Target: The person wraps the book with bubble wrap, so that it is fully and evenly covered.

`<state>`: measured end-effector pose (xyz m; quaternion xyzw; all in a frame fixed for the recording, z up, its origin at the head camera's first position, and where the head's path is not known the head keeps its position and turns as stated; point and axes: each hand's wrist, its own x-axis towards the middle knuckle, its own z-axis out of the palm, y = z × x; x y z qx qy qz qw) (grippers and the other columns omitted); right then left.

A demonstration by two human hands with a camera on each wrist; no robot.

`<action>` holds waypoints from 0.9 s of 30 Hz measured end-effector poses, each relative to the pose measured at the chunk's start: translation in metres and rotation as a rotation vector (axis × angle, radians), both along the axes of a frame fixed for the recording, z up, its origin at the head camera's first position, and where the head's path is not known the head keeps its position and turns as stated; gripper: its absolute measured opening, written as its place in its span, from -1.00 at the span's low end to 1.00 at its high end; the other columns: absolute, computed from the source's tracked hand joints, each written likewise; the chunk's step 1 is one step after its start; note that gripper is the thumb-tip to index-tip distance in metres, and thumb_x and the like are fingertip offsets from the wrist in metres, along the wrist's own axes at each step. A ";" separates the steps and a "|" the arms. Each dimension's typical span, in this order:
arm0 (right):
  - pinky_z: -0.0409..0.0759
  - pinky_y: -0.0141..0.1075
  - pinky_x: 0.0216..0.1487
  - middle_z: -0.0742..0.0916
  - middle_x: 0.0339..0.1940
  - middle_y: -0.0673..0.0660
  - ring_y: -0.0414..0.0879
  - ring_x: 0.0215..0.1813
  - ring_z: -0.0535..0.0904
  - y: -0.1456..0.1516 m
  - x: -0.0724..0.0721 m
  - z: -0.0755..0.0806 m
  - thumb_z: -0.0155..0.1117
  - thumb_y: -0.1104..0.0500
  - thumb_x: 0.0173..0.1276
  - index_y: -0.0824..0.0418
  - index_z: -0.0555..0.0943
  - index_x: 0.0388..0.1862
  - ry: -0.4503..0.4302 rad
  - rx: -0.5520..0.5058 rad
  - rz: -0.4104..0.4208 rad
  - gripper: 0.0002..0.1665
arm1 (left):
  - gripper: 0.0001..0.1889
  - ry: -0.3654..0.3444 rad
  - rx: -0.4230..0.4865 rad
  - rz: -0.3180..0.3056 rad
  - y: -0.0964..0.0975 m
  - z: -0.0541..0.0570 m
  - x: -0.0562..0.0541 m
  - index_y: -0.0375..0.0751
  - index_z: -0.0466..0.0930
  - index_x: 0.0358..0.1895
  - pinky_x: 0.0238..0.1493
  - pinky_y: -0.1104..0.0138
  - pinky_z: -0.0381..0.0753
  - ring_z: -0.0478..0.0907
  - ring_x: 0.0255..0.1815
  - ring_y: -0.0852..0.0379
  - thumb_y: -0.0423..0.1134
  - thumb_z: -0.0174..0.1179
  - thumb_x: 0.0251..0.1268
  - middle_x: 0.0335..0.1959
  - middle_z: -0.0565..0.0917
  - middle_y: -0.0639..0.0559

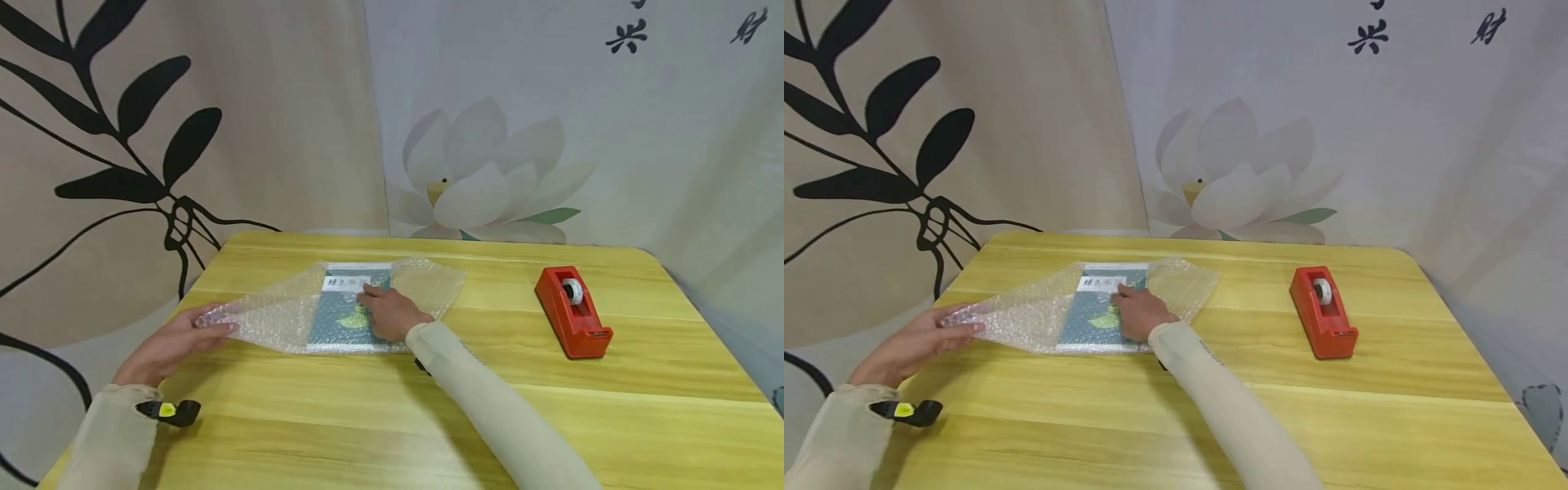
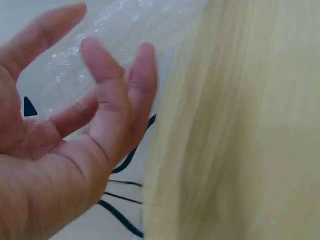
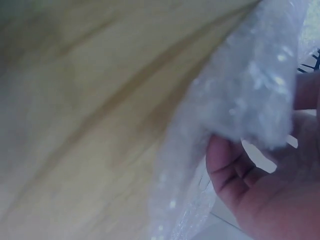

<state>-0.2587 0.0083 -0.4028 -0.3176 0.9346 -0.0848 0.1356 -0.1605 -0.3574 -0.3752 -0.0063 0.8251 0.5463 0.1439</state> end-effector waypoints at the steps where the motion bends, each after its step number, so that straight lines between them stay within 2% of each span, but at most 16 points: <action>1: 0.53 -0.12 0.40 0.15 0.69 -0.06 0.14 0.58 0.29 0.000 0.000 0.000 -0.04 0.15 0.62 -0.05 0.19 0.61 -0.001 -0.002 0.001 -0.37 | -0.41 -0.001 0.024 0.005 0.001 -0.001 0.002 -0.35 0.22 0.48 0.02 0.46 0.65 0.62 -0.06 0.40 -0.21 0.13 0.51 -0.08 0.66 0.38; 4: 0.61 -0.17 0.28 0.16 0.69 -0.04 0.15 0.55 0.33 0.001 0.000 0.001 -0.03 0.15 0.62 -0.03 0.20 0.61 0.006 0.000 0.010 -0.37 | -0.60 -0.002 0.130 0.011 0.007 -0.005 0.008 -0.09 0.39 0.34 0.00 0.44 0.63 0.61 -0.04 0.37 -0.27 0.12 0.50 -0.03 0.65 0.34; 6: 0.63 -0.20 0.22 0.17 0.69 -0.03 0.13 0.53 0.37 0.001 -0.001 0.002 -0.03 0.16 0.62 -0.02 0.20 0.61 0.011 0.000 0.015 -0.37 | -0.63 0.006 0.174 -0.012 0.016 -0.009 0.009 -0.05 0.38 0.28 0.01 0.42 0.65 0.61 -0.02 0.33 -0.33 0.13 0.48 0.00 0.62 0.27; 9: 0.60 -0.19 0.29 0.17 0.69 -0.02 0.11 0.53 0.37 0.002 -0.003 0.003 -0.04 0.17 0.61 -0.01 0.21 0.61 0.023 -0.002 0.019 -0.38 | -0.49 0.020 0.173 -0.054 0.033 -0.013 0.007 -0.15 0.26 0.37 0.09 0.36 0.67 0.62 0.04 0.26 -0.34 0.18 0.44 0.09 0.57 0.18; 11: 0.54 -0.16 0.37 0.17 0.69 -0.02 0.10 0.56 0.33 0.003 -0.004 0.003 -0.05 0.18 0.61 -0.01 0.21 0.61 0.019 -0.009 0.015 -0.38 | -0.39 0.029 0.146 -0.057 0.046 -0.016 0.004 -0.20 0.19 0.43 0.12 0.32 0.68 0.62 0.07 0.24 -0.33 0.24 0.39 0.13 0.55 0.16; 12: 0.56 -0.18 0.34 0.16 0.69 -0.02 0.11 0.57 0.32 0.003 -0.004 0.003 -0.05 0.18 0.61 -0.01 0.21 0.61 0.013 -0.013 0.014 -0.37 | -0.39 0.017 0.148 -0.051 0.051 -0.016 0.003 -0.24 0.21 0.41 0.13 0.29 0.69 0.63 0.07 0.22 -0.32 0.25 0.38 0.11 0.56 0.14; 14: 0.60 -0.18 0.26 0.17 0.69 -0.01 0.15 0.55 0.33 0.003 -0.003 0.002 -0.05 0.19 0.61 -0.01 0.22 0.60 0.008 -0.028 0.012 -0.38 | -0.28 -0.002 0.144 -0.035 0.061 -0.019 0.001 -0.26 0.11 0.50 0.16 0.25 0.69 0.63 0.10 0.16 -0.31 0.27 0.37 0.22 0.52 -0.06; 16: 0.61 -0.18 0.25 0.16 0.69 -0.01 0.16 0.56 0.32 0.003 -0.002 0.001 -0.06 0.18 0.61 -0.02 0.21 0.60 -0.002 -0.032 0.007 -0.38 | -0.18 -0.013 0.096 -0.026 0.070 -0.020 0.001 -0.22 0.01 0.57 0.29 0.14 0.61 0.57 0.26 -0.01 -0.24 0.29 0.36 0.37 0.42 -0.23; 18: 0.63 -0.18 0.20 0.16 0.69 -0.01 0.17 0.56 0.32 0.003 -0.001 -0.001 -0.06 0.18 0.61 -0.01 0.22 0.60 -0.002 -0.034 0.005 -0.38 | -0.09 -0.016 0.047 -0.029 0.076 -0.020 -0.001 -0.19 -0.11 0.62 0.46 -0.06 0.39 0.39 0.44 -0.23 -0.15 0.28 0.37 0.51 0.23 -0.38; 19: 0.61 -0.15 0.26 0.16 0.69 -0.01 0.16 0.57 0.31 0.003 -0.001 -0.002 -0.06 0.18 0.61 -0.01 0.22 0.60 0.003 -0.030 0.003 -0.38 | -0.04 0.001 0.011 -0.029 0.079 -0.020 -0.002 -0.16 -0.19 0.64 0.51 -0.14 0.27 0.26 0.51 -0.31 -0.11 0.28 0.37 0.58 0.10 -0.39; 20: 0.61 -0.16 0.26 0.16 0.69 -0.02 0.14 0.58 0.30 0.003 -0.001 -0.002 -0.06 0.17 0.61 -0.02 0.21 0.61 0.004 -0.026 0.001 -0.38 | -0.05 0.017 -0.027 -0.031 0.082 -0.019 -0.002 -0.14 -0.17 0.64 0.54 -0.20 0.15 0.13 0.57 -0.37 -0.06 0.27 0.37 0.61 0.05 -0.36; 22: 0.53 -0.14 0.39 0.15 0.69 -0.03 0.10 0.60 0.26 0.003 -0.002 -0.002 -0.05 0.17 0.61 -0.02 0.20 0.61 0.006 -0.017 0.002 -0.37 | -0.11 0.056 -0.066 -0.029 0.089 -0.017 -0.002 -0.19 -0.10 0.62 0.55 -0.28 0.01 0.01 0.60 -0.40 -0.06 0.24 0.40 0.60 0.08 -0.36; 24: 0.50 -0.14 0.42 0.16 0.69 -0.03 0.08 0.61 0.26 0.002 -0.002 -0.002 -0.04 0.17 0.61 -0.01 0.21 0.61 0.012 -0.016 0.008 -0.37 | -0.22 0.092 -0.095 -0.019 0.097 -0.015 -0.002 -0.29 -0.01 0.57 0.54 -0.26 0.11 0.12 0.57 -0.39 -0.11 0.18 0.46 0.55 0.18 -0.39; 27: 0.42 -0.11 0.50 0.17 0.69 -0.01 0.07 0.61 0.26 0.002 -0.002 -0.001 -0.03 0.16 0.61 0.00 0.22 0.60 0.017 -0.015 0.022 -0.38 | -0.38 0.142 -0.202 -0.016 0.109 -0.010 0.002 -0.43 0.18 0.48 0.43 -0.17 0.39 0.36 0.43 -0.32 -0.14 0.07 0.54 0.42 0.40 -0.42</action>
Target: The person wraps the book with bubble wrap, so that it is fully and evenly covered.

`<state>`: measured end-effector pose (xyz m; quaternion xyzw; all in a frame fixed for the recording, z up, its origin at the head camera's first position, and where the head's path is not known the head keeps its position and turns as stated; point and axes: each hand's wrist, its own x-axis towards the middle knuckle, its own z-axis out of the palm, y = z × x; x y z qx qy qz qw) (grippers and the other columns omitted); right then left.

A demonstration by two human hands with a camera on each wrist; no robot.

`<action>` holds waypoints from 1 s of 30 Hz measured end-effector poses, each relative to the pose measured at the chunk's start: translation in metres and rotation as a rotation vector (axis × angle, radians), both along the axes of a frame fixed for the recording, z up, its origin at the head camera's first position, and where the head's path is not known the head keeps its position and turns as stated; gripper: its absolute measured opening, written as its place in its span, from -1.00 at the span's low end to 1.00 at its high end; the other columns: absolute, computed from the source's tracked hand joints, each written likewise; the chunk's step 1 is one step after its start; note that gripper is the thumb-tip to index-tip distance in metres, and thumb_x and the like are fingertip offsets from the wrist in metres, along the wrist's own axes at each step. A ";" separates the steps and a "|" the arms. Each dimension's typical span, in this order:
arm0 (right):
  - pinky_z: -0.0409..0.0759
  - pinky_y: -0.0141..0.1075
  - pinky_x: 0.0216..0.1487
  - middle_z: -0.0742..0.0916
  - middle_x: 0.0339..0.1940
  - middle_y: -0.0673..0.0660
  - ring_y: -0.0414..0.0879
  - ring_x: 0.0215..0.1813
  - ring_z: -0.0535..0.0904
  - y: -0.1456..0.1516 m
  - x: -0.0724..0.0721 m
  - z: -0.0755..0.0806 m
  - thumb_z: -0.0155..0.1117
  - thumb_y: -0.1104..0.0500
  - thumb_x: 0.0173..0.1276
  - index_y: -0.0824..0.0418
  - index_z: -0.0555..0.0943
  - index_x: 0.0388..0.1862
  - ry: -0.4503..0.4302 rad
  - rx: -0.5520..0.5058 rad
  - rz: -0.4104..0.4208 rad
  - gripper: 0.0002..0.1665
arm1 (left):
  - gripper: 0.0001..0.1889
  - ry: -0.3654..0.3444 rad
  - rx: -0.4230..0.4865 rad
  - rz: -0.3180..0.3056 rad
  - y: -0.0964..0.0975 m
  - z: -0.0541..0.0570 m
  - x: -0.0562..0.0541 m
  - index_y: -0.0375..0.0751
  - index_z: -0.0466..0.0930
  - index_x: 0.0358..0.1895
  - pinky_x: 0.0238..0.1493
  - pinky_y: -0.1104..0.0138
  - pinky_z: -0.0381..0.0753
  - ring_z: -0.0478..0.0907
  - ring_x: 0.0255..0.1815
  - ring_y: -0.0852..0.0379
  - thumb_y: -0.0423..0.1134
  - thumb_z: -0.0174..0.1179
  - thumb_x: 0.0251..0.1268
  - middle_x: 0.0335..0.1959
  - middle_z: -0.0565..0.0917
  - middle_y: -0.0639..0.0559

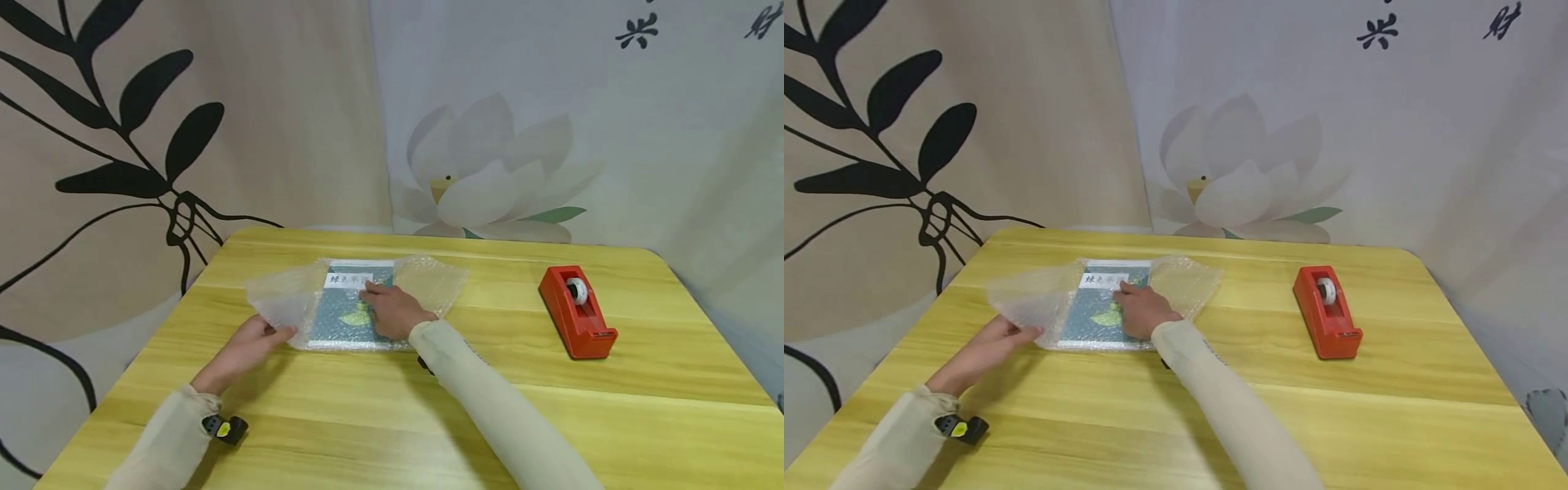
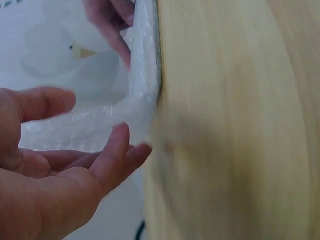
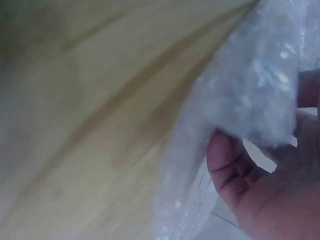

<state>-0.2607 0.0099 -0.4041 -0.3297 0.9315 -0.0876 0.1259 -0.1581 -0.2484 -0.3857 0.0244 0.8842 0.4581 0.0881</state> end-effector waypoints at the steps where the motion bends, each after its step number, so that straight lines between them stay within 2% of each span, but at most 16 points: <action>1: 0.43 -0.11 0.50 0.18 0.68 -0.01 0.07 0.60 0.27 0.000 0.000 0.000 -0.02 0.16 0.61 0.00 0.22 0.60 0.003 -0.002 0.003 -0.38 | -0.43 0.006 -0.040 0.007 0.004 0.002 0.001 -0.45 0.25 0.43 0.30 -0.08 0.54 0.50 0.29 -0.28 -0.13 0.04 0.56 0.28 0.51 -0.43; 3: 0.43 -0.10 0.50 0.18 0.68 -0.01 0.09 0.60 0.28 0.000 0.000 0.001 -0.02 0.16 0.61 0.00 0.22 0.60 0.003 -0.006 0.002 -0.38 | -0.53 0.027 -0.122 0.008 0.012 0.007 0.003 -0.46 0.40 0.31 -0.12 0.12 0.68 0.63 -0.15 -0.12 -0.13 0.00 0.59 -0.11 0.64 -0.35; 4: 0.43 -0.10 0.50 0.18 0.68 -0.01 0.09 0.59 0.28 0.000 0.000 0.001 -0.02 0.16 0.61 0.00 0.22 0.60 0.003 -0.007 0.000 -0.38 | -0.56 0.047 -0.159 -0.003 0.016 0.008 0.004 -0.46 0.45 0.25 -0.33 0.22 0.62 0.58 -0.35 0.00 -0.13 -0.02 0.60 -0.31 0.62 -0.25; 6: 0.48 -0.11 0.45 0.18 0.68 -0.01 0.11 0.57 0.31 0.000 0.000 0.001 -0.02 0.17 0.61 0.00 0.22 0.60 0.001 -0.012 -0.004 -0.38 | -0.60 0.091 -0.226 -0.025 0.024 0.011 0.005 -0.43 0.49 0.19 -0.58 0.36 0.37 0.33 -0.59 0.19 -0.14 -0.04 0.61 -0.54 0.44 -0.01; 7: 0.51 -0.13 0.42 0.19 0.68 0.00 0.11 0.54 0.35 0.000 0.000 0.001 -0.01 0.17 0.60 0.00 0.23 0.60 0.005 -0.016 -0.002 -0.38 | -0.59 0.111 -0.247 -0.045 0.028 0.011 0.005 -0.45 0.47 0.23 -0.65 0.38 0.27 0.21 -0.65 0.23 -0.16 -0.05 0.61 -0.60 0.34 0.06; 11: 0.60 -0.16 0.30 0.21 0.67 0.02 0.16 0.46 0.44 0.000 0.000 0.000 0.00 0.18 0.59 0.03 0.25 0.59 0.014 -0.031 0.009 -0.38 | -0.44 0.222 -0.342 -0.130 0.044 0.009 0.006 -0.56 0.16 0.48 -0.69 0.43 0.25 0.14 -0.73 0.34 -0.24 -0.06 0.61 -0.70 0.34 0.11; 13: 0.58 -0.14 0.33 0.22 0.67 0.03 0.17 0.45 0.45 0.000 0.000 0.000 0.01 0.18 0.59 0.03 0.26 0.58 0.024 -0.037 0.011 -0.38 | -0.39 0.265 -0.370 -0.154 0.051 0.008 0.005 -0.56 0.02 0.52 -0.68 0.41 0.29 0.10 -0.77 0.34 -0.28 -0.05 0.60 -0.65 0.44 0.03; 14: 0.57 -0.13 0.35 0.22 0.67 0.02 0.17 0.47 0.43 0.000 0.000 0.001 0.01 0.18 0.59 0.03 0.26 0.58 0.022 -0.040 0.007 -0.38 | -0.39 0.289 -0.390 -0.162 0.055 0.007 0.004 -0.58 0.03 0.50 -0.64 0.40 0.34 0.12 -0.81 0.33 -0.29 -0.04 0.59 -0.58 0.54 -0.08; 16: 0.60 -0.14 0.32 0.23 0.67 0.01 0.14 0.44 0.48 0.000 0.000 0.001 0.04 0.17 0.58 0.02 0.32 0.55 0.029 -0.042 -0.004 -0.41 | -0.43 0.333 -0.441 -0.177 0.061 0.005 0.003 -0.57 0.11 0.49 -0.51 0.34 0.49 0.21 -0.84 0.25 -0.31 -0.01 0.57 -0.26 0.70 -0.34; 18: 0.69 -0.20 0.13 0.25 0.66 -0.01 0.10 0.25 0.62 0.000 0.000 0.001 0.07 0.18 0.57 0.05 0.42 0.48 0.020 -0.057 -0.014 -0.47 | -0.47 0.387 -0.505 -0.196 0.066 0.002 0.001 -0.55 0.23 0.45 -0.31 0.22 0.66 0.52 -0.71 0.09 -0.33 0.03 0.54 0.11 0.62 -0.50; 20: 0.73 -0.24 -0.07 0.27 0.65 -0.03 0.07 0.07 0.69 0.002 0.000 0.001 0.10 0.17 0.55 0.06 0.45 0.46 0.016 -0.072 -0.021 -0.48 | -0.50 0.431 -0.572 -0.219 0.070 0.000 -0.001 -0.52 0.32 0.41 -0.18 0.12 0.71 0.68 -0.51 -0.04 -0.34 0.07 0.51 0.26 0.56 -0.48; 21: 0.72 -0.26 -0.12 0.28 0.64 -0.03 0.07 0.05 0.70 0.002 0.001 0.002 0.12 0.16 0.54 0.07 0.45 0.46 0.017 -0.085 -0.025 -0.48 | -0.51 0.443 -0.595 -0.229 0.071 -0.001 -0.002 -0.49 0.35 0.40 -0.17 0.10 0.72 0.70 -0.44 -0.06 -0.36 0.09 0.49 0.24 0.59 -0.44; 23: 0.72 -0.23 -0.07 0.31 0.63 -0.04 0.08 0.12 0.68 0.005 0.001 0.002 0.16 0.17 0.52 0.06 0.41 0.49 0.008 -0.120 -0.034 -0.43 | -0.53 0.464 -0.630 -0.246 0.073 -0.002 -0.003 -0.45 0.42 0.37 -0.21 0.12 0.73 0.72 -0.34 -0.01 -0.36 0.13 0.46 0.16 0.66 -0.37; 26: 0.66 -0.13 0.19 0.35 0.61 -0.01 0.10 0.40 0.52 0.007 0.001 0.002 0.24 0.18 0.47 -0.03 0.27 0.58 0.000 -0.177 -0.059 -0.26 | -0.54 0.461 -0.653 -0.272 0.074 -0.003 -0.005 -0.39 0.46 0.36 -0.34 0.24 0.67 0.58 -0.48 0.17 -0.35 0.16 0.45 0.08 0.70 -0.31; 28: 0.65 -0.07 0.22 0.43 0.56 0.03 0.10 0.38 0.55 0.009 0.000 0.000 0.31 0.22 0.41 -0.09 0.22 0.60 0.006 -0.210 -0.076 -0.15 | -0.55 0.458 -0.664 -0.282 0.075 -0.003 -0.007 -0.37 0.48 0.35 -0.42 0.31 0.61 0.52 -0.53 0.22 -0.32 0.17 0.44 0.05 0.71 -0.30; 30: 0.70 -0.08 0.08 0.55 0.46 0.09 0.11 0.24 0.65 0.009 -0.001 -0.002 0.36 0.25 0.36 -0.14 0.17 0.62 0.019 -0.224 -0.095 -0.06 | -0.56 0.465 -0.690 -0.291 0.077 -0.002 -0.008 -0.35 0.51 0.33 -0.49 0.37 0.54 0.47 -0.56 0.25 -0.30 0.19 0.43 -0.01 0.73 -0.27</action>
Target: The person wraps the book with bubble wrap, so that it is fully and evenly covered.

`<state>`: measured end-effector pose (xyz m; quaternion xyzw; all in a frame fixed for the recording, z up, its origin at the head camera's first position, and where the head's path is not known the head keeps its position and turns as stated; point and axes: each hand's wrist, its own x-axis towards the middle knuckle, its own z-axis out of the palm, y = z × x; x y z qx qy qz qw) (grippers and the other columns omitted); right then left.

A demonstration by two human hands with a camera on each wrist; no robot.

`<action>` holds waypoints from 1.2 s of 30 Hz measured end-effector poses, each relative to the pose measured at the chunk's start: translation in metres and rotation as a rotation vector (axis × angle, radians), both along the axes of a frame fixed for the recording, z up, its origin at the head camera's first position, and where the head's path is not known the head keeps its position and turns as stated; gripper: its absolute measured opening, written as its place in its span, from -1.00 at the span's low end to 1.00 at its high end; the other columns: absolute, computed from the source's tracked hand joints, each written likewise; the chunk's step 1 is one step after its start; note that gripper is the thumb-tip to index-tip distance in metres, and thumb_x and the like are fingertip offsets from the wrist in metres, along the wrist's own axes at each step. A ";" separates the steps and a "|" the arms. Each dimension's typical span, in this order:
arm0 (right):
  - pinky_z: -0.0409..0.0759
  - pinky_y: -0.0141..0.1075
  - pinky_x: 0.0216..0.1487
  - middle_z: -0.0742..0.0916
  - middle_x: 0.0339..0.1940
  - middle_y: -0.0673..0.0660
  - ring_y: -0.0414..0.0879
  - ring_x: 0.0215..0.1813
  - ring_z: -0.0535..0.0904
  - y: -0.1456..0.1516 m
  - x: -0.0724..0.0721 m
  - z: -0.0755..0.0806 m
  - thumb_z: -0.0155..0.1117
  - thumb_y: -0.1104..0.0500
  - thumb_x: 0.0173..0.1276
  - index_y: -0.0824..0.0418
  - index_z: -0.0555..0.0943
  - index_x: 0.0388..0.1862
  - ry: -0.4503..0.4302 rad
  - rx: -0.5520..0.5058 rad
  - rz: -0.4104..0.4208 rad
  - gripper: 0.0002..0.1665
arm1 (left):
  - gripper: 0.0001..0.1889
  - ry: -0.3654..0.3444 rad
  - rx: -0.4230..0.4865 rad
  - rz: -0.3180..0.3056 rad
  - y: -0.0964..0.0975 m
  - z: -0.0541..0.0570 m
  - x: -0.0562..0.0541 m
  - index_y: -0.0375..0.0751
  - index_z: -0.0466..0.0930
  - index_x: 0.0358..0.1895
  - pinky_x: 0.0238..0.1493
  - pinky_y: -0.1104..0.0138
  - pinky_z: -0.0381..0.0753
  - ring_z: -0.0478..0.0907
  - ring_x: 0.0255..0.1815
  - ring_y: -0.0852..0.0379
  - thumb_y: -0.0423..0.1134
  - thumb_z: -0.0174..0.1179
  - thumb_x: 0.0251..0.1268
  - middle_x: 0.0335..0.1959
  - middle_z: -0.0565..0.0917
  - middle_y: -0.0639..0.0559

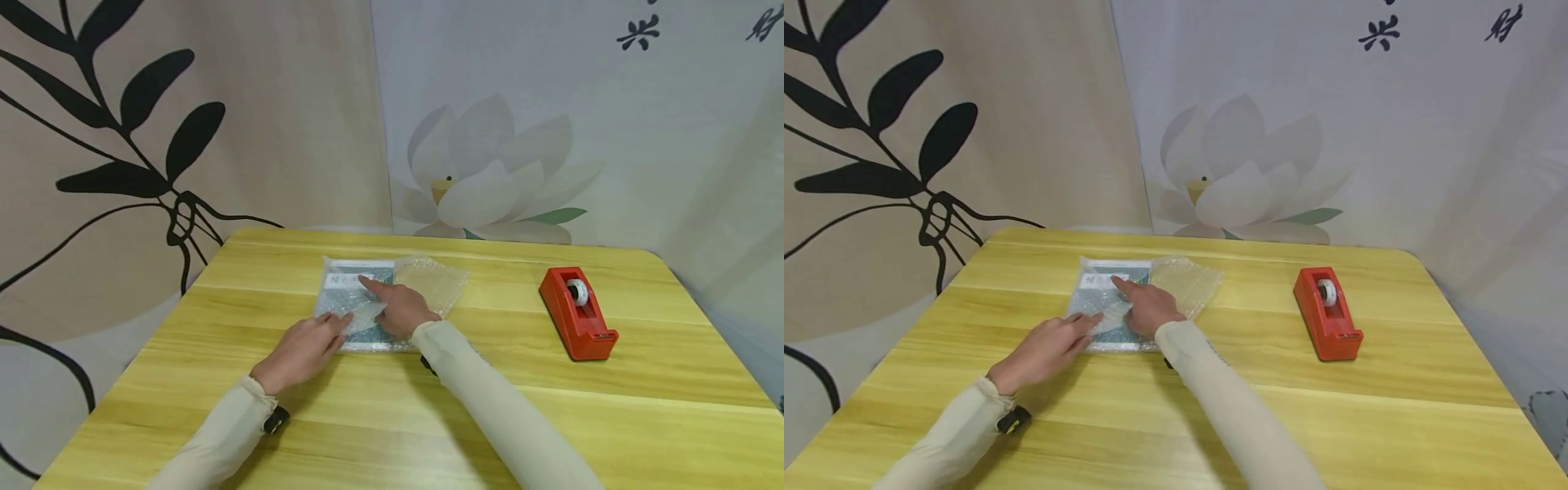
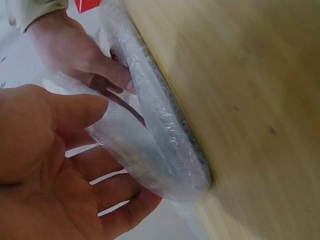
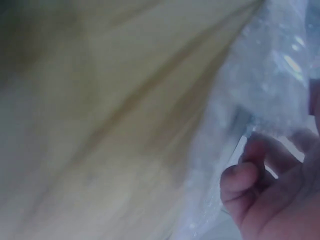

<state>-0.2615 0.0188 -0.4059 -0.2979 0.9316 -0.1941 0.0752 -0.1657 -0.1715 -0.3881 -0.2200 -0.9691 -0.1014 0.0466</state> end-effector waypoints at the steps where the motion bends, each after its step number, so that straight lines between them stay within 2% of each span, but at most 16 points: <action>1: 0.71 -0.10 -0.02 0.62 0.39 0.12 0.09 0.14 0.69 0.000 -0.001 -0.001 0.38 0.26 0.34 -0.15 0.15 0.63 0.003 0.000 -0.011 -0.02 | -0.56 0.004 -0.016 -0.002 0.001 0.000 0.000 -0.34 0.52 0.32 -0.54 0.40 0.48 0.41 -0.59 0.26 -0.29 0.20 0.43 -0.06 0.74 -0.24; 4: 0.67 -0.20 -0.27 0.76 0.12 0.17 0.03 -0.12 0.72 0.000 -0.002 -0.003 0.41 0.30 0.29 -0.16 0.11 0.64 0.007 0.037 -0.035 0.06 | -0.57 0.025 -0.089 -0.012 0.005 0.001 -0.001 -0.29 0.58 0.28 -0.61 0.40 0.43 0.40 -0.60 0.23 -0.25 0.25 0.39 -0.14 0.74 -0.22; 6: 0.63 -0.24 -0.33 0.77 0.02 0.17 0.00 -0.19 0.70 -0.001 -0.001 -0.003 0.42 0.33 0.26 -0.13 0.11 0.64 0.005 0.061 -0.044 0.08 | -0.56 0.009 -0.135 -0.034 0.006 0.004 -0.002 -0.28 0.58 0.27 -0.60 0.34 0.51 0.51 -0.54 0.13 -0.20 0.25 0.40 -0.14 0.73 -0.26; 7: 0.64 -0.24 -0.33 0.77 0.00 0.16 -0.01 -0.20 0.69 -0.001 -0.001 -0.003 0.44 0.34 0.25 -0.12 0.12 0.64 0.002 0.071 -0.047 0.09 | -0.55 -0.025 -0.146 -0.048 0.006 0.006 -0.003 -0.28 0.57 0.29 -0.58 0.30 0.54 0.56 -0.49 0.07 -0.17 0.23 0.41 -0.12 0.72 -0.29; 9: 0.68 -0.21 -0.26 0.76 0.03 0.16 0.00 -0.14 0.70 -0.002 -0.001 -0.003 0.45 0.35 0.23 -0.10 0.13 0.63 -0.002 0.086 -0.048 0.09 | -0.54 -0.147 -0.112 -0.063 0.001 0.012 -0.006 -0.27 0.51 0.35 -0.32 0.11 0.72 0.69 -0.24 -0.10 -0.14 0.10 0.50 0.04 0.68 -0.40; 11: 0.71 -0.18 -0.12 0.74 0.13 0.15 0.01 -0.02 0.70 -0.001 -0.001 -0.002 0.43 0.35 0.25 -0.07 0.16 0.62 -0.001 0.092 -0.052 0.05 | -0.55 -0.304 -0.028 -0.049 -0.009 0.018 -0.014 -0.22 0.46 0.40 -0.04 0.02 0.71 0.66 -0.33 -0.08 -0.14 -0.03 0.57 -0.09 0.70 -0.39; 13: 0.72 -0.13 0.01 0.72 0.21 0.15 0.02 0.09 0.69 -0.001 -0.001 -0.001 0.40 0.35 0.27 -0.06 0.16 0.62 -0.013 0.095 -0.057 0.02 | -0.57 -0.404 0.072 -0.046 -0.023 0.022 -0.024 -0.22 0.46 0.40 0.17 0.01 0.64 0.68 -0.21 -0.03 -0.21 -0.09 0.60 0.00 0.71 -0.34; 14: 0.71 -0.12 0.06 0.70 0.24 0.15 0.03 0.14 0.68 -0.001 -0.001 0.000 0.38 0.34 0.29 -0.05 0.17 0.61 -0.018 0.094 -0.057 -0.01 | -0.59 -0.428 0.121 -0.047 -0.029 0.023 -0.029 -0.22 0.49 0.37 0.23 0.03 0.61 0.70 -0.14 -0.01 -0.26 -0.07 0.59 0.02 0.73 -0.30; 16: 0.69 -0.10 0.12 0.69 0.27 0.16 0.04 0.18 0.67 -0.001 -0.002 0.001 0.33 0.34 0.34 -0.05 0.17 0.61 -0.028 0.097 -0.056 -0.05 | -0.64 -0.427 0.192 -0.063 -0.041 0.020 -0.039 -0.23 0.57 0.29 0.11 0.14 0.67 0.73 -0.20 0.02 -0.33 0.08 0.50 -0.06 0.77 -0.23; 18: 0.67 -0.08 0.17 0.68 0.29 0.17 0.05 0.22 0.65 -0.001 -0.002 0.001 0.31 0.33 0.36 -0.04 0.17 0.61 -0.041 0.097 -0.053 -0.08 | -0.65 -0.360 0.225 -0.091 -0.047 0.015 -0.044 -0.28 0.63 0.18 0.04 0.17 0.73 0.72 0.07 -0.05 -0.39 0.27 0.34 0.11 0.74 -0.18; 20: 0.65 -0.08 0.23 0.67 0.31 0.18 0.07 0.26 0.64 -0.001 -0.002 0.000 0.28 0.33 0.38 -0.03 0.18 0.61 -0.043 0.096 -0.047 -0.11 | -0.58 -0.300 0.242 -0.092 -0.046 0.009 -0.048 -0.26 0.65 0.15 0.02 0.17 0.74 0.72 0.07 -0.09 -0.40 0.41 0.18 0.10 0.75 -0.16; 24: 0.61 -0.06 0.29 0.65 0.33 0.19 0.09 0.29 0.61 -0.001 0.000 -0.002 0.26 0.33 0.40 -0.01 0.20 0.60 -0.055 0.100 -0.049 -0.15 | -0.38 -0.215 0.194 -0.100 -0.042 0.000 -0.051 -0.25 0.57 0.26 0.34 -0.08 0.53 0.52 0.33 -0.23 -0.36 0.50 0.05 0.29 0.62 -0.20; 26: 0.62 -0.06 0.28 0.66 0.32 0.19 0.09 0.28 0.62 0.000 0.000 -0.002 0.26 0.34 0.40 -0.01 0.20 0.60 -0.060 0.107 -0.049 -0.14 | -0.31 -0.248 0.163 -0.106 -0.044 -0.002 -0.053 -0.27 0.45 0.37 0.46 -0.17 0.34 0.30 0.50 -0.31 -0.32 0.47 0.12 0.44 0.45 -0.26; 28: 0.62 -0.06 0.28 0.66 0.31 0.18 0.09 0.28 0.62 -0.001 0.000 -0.002 0.25 0.33 0.41 -0.02 0.20 0.60 -0.066 0.114 -0.049 -0.15 | -0.25 -0.298 0.140 -0.115 -0.047 -0.003 -0.056 -0.30 0.32 0.46 0.52 -0.22 0.21 0.13 0.58 -0.36 -0.28 0.41 0.21 0.54 0.29 -0.32; 31: 0.64 -0.06 0.24 0.67 0.28 0.19 0.09 0.25 0.63 -0.001 -0.001 0.000 0.26 0.33 0.40 -0.01 0.20 0.60 -0.065 0.121 -0.047 -0.14 | -0.27 -0.351 0.139 -0.132 -0.050 -0.005 -0.060 -0.30 0.22 0.52 0.52 -0.26 0.16 0.05 0.61 -0.37 -0.22 0.30 0.35 0.58 0.17 -0.34; 36: 0.65 -0.05 0.22 0.69 0.26 0.20 0.10 0.23 0.65 -0.004 -0.001 0.002 0.30 0.32 0.38 0.00 0.21 0.59 -0.064 0.131 -0.047 -0.14 | -0.30 -0.343 0.130 -0.156 -0.050 -0.007 -0.065 -0.23 0.21 0.54 0.51 -0.34 0.07 -0.06 0.62 -0.39 -0.13 0.23 0.42 0.61 0.09 -0.34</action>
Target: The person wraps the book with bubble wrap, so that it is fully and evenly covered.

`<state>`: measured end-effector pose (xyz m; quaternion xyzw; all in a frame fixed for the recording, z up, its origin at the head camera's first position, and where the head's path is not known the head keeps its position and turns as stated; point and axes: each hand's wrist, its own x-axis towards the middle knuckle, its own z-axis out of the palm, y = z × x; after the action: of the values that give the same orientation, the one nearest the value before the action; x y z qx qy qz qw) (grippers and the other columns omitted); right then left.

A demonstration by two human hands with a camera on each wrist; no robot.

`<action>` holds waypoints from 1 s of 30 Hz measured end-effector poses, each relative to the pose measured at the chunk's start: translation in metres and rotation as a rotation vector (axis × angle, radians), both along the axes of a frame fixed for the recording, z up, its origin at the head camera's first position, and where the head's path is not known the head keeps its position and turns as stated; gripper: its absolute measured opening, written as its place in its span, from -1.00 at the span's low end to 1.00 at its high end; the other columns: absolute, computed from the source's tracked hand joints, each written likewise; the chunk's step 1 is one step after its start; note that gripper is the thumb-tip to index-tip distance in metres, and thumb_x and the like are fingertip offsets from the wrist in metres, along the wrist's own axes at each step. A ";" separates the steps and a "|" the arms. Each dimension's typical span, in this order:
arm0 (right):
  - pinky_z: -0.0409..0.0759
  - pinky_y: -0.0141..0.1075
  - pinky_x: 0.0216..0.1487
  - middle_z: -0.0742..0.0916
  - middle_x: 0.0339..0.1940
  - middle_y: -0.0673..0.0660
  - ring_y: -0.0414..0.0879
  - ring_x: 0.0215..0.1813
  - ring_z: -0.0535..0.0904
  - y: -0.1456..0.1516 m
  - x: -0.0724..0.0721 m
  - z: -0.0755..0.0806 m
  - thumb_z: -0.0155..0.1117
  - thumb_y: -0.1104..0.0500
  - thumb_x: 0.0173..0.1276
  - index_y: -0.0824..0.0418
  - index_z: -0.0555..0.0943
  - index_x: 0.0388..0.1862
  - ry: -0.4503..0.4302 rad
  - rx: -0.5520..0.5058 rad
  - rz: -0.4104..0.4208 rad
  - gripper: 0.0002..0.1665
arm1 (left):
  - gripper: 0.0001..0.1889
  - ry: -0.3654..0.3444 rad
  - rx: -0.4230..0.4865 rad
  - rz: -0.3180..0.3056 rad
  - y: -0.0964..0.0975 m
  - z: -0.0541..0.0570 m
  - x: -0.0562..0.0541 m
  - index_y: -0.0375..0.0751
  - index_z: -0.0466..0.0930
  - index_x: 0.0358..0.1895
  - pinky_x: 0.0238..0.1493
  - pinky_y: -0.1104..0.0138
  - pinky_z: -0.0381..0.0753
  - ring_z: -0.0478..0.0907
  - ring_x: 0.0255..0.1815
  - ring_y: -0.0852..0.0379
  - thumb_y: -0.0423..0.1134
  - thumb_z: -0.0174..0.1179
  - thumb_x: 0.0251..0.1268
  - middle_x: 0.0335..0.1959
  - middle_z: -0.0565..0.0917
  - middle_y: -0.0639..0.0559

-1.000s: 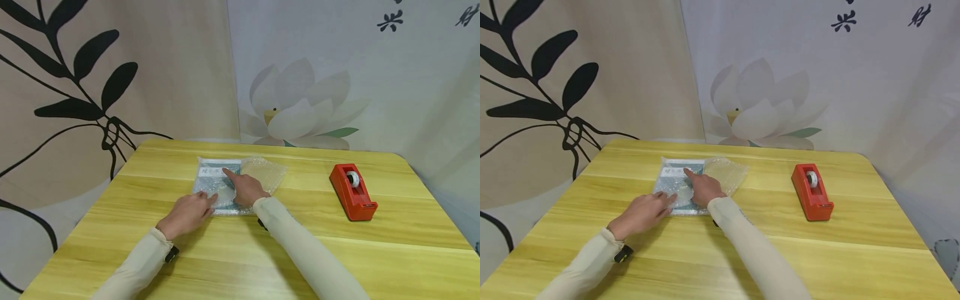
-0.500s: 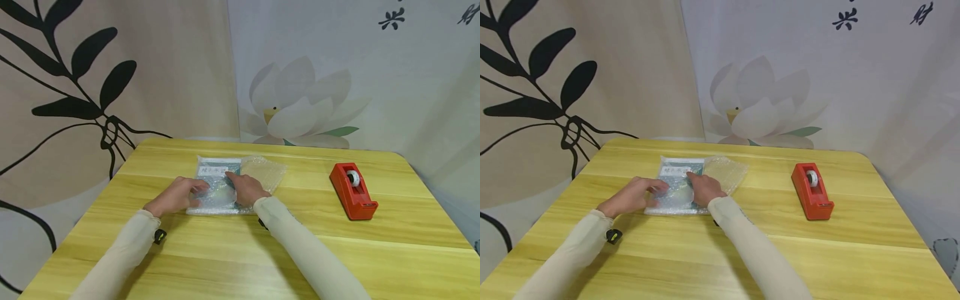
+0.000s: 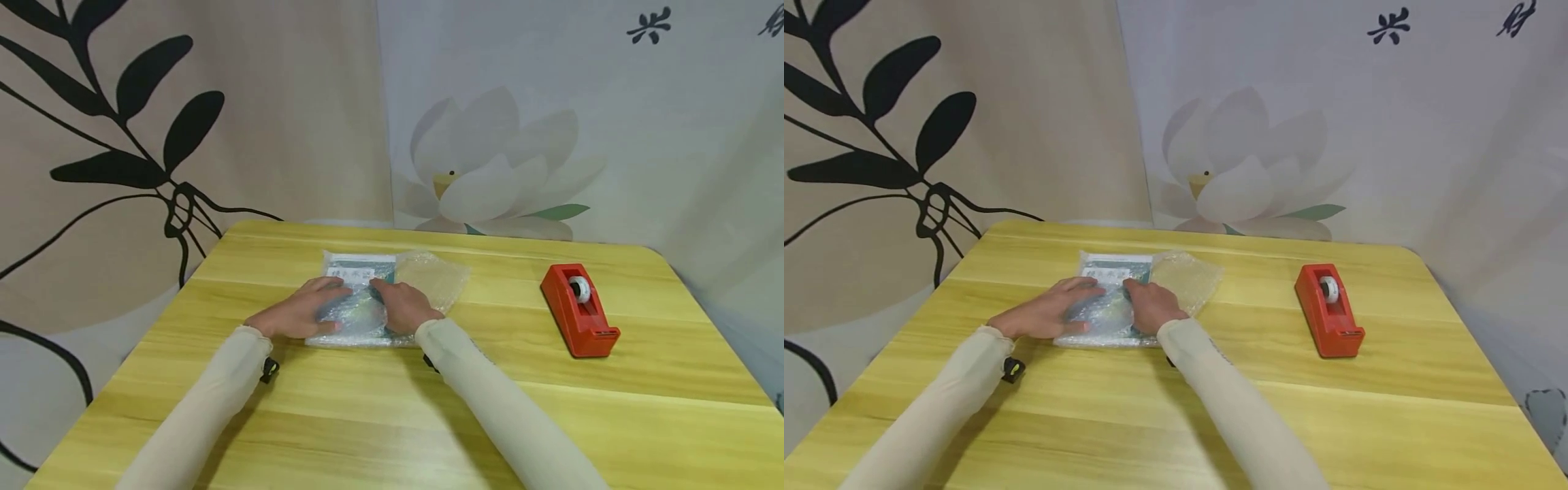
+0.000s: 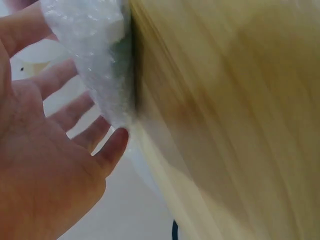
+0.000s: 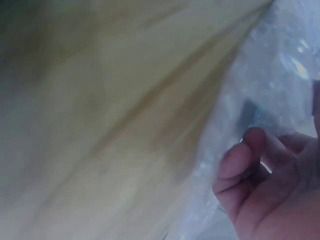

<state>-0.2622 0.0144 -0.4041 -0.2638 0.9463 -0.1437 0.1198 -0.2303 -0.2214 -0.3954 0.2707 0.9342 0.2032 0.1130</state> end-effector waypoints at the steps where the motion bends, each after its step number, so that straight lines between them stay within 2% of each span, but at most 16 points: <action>1: 0.65 -0.05 0.22 0.69 0.26 0.20 0.10 0.24 0.65 0.000 0.001 0.000 0.30 0.32 0.38 0.00 0.22 0.58 0.001 -0.001 0.000 -0.15 | -0.29 -0.010 -0.007 -0.002 0.001 0.000 0.000 -0.21 0.19 0.55 0.52 -0.36 0.02 -0.12 0.64 -0.40 -0.12 0.22 0.43 0.63 0.04 -0.32; 5: 0.65 -0.04 0.22 0.69 0.26 0.21 0.11 0.24 0.65 0.000 0.002 0.002 0.30 0.32 0.38 0.03 0.26 0.56 0.010 -0.012 0.005 -0.19 | -0.25 -0.062 -0.069 0.016 0.005 0.001 -0.002 -0.10 0.06 0.61 0.51 -0.43 -0.13 -0.28 0.66 -0.41 -0.06 0.16 0.47 0.68 -0.13 -0.25; 7: 0.65 -0.03 0.22 0.68 0.27 0.20 0.12 0.25 0.64 0.000 0.003 0.002 0.31 0.32 0.37 0.04 0.28 0.55 0.015 -0.017 0.006 -0.20 | -0.22 -0.095 -0.097 0.038 0.008 0.004 -0.003 -0.04 0.02 0.63 0.47 -0.48 -0.16 -0.30 0.66 -0.40 -0.05 0.17 0.46 0.68 -0.16 -0.22; 11: 0.64 -0.03 0.25 0.66 0.31 0.20 0.12 0.28 0.63 0.000 0.004 0.002 0.34 0.33 0.34 0.06 0.29 0.54 0.019 -0.017 0.008 -0.17 | -0.20 -0.127 -0.163 0.076 0.016 0.010 -0.007 0.05 0.03 0.63 0.43 -0.53 -0.15 -0.25 0.66 -0.40 -0.08 0.22 0.41 0.69 -0.15 -0.18; 14: 0.63 -0.03 0.27 0.65 0.33 0.20 0.12 0.29 0.62 0.000 0.003 0.001 0.33 0.33 0.34 0.07 0.28 0.55 0.018 -0.009 0.015 -0.17 | -0.20 -0.121 -0.202 0.082 0.020 0.013 -0.008 0.05 0.08 0.61 0.42 -0.53 -0.09 -0.21 0.65 -0.42 -0.10 0.26 0.38 0.68 -0.13 -0.21; 19: 0.56 -0.05 0.37 0.57 0.42 0.18 0.11 0.39 0.55 0.006 0.002 0.005 0.24 0.34 0.40 0.07 0.27 0.56 -0.056 -0.021 0.051 -0.22 | -0.20 -0.139 -0.231 0.110 0.026 0.014 -0.005 0.05 0.11 0.60 0.42 -0.52 -0.03 -0.20 0.65 -0.41 -0.13 0.28 0.36 0.69 -0.12 -0.19; 21: 0.54 -0.06 0.38 0.61 0.38 0.19 0.12 0.36 0.56 0.013 0.001 0.009 0.20 0.36 0.41 0.06 0.25 0.57 -0.114 -0.050 0.071 -0.22 | -0.19 -0.148 -0.232 0.124 0.027 0.016 -0.003 0.06 0.11 0.60 0.43 -0.50 -0.02 -0.21 0.66 -0.41 -0.14 0.30 0.35 0.69 -0.11 -0.18; 24: 0.56 -0.05 0.35 0.63 0.35 0.21 0.13 0.26 0.62 0.028 0.000 0.017 0.15 0.33 0.46 0.09 0.26 0.57 -0.151 -0.114 0.095 -0.28 | -0.18 -0.146 -0.241 0.130 0.028 0.019 -0.003 0.05 0.11 0.60 0.46 -0.46 0.00 -0.20 0.65 -0.41 -0.14 0.32 0.34 0.68 -0.11 -0.19; 26: 0.59 -0.04 0.30 0.63 0.35 0.21 0.14 0.21 0.64 0.041 0.000 0.021 0.13 0.29 0.50 0.14 0.32 0.53 -0.145 -0.172 0.091 -0.36 | -0.18 -0.150 -0.244 0.121 0.027 0.020 -0.004 0.05 0.10 0.60 0.48 -0.43 0.01 -0.20 0.66 -0.41 -0.14 0.32 0.34 0.68 -0.11 -0.20; 28: 0.63 -0.03 0.24 0.64 0.34 0.21 0.14 0.16 0.67 0.055 -0.001 0.024 0.12 0.24 0.52 0.21 0.43 0.43 -0.095 -0.239 0.077 -0.48 | -0.17 -0.165 -0.239 0.104 0.026 0.022 -0.007 0.04 0.09 0.61 0.50 -0.40 0.03 -0.19 0.66 -0.40 -0.12 0.32 0.34 0.68 -0.13 -0.21; 30: 0.67 -0.03 0.16 0.70 0.23 0.21 0.12 0.11 0.69 0.069 -0.002 0.024 0.14 0.22 0.51 0.26 0.55 0.30 -0.040 -0.304 0.040 -0.58 | -0.16 -0.199 -0.225 0.085 0.025 0.022 -0.010 0.04 0.07 0.61 0.52 -0.36 0.04 -0.21 0.67 -0.37 -0.10 0.32 0.35 0.68 -0.15 -0.21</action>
<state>-0.2645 0.0838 -0.3800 -0.2948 0.9056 -0.2879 0.1000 -0.2406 -0.1966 -0.3732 0.1950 0.9458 0.1278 0.2260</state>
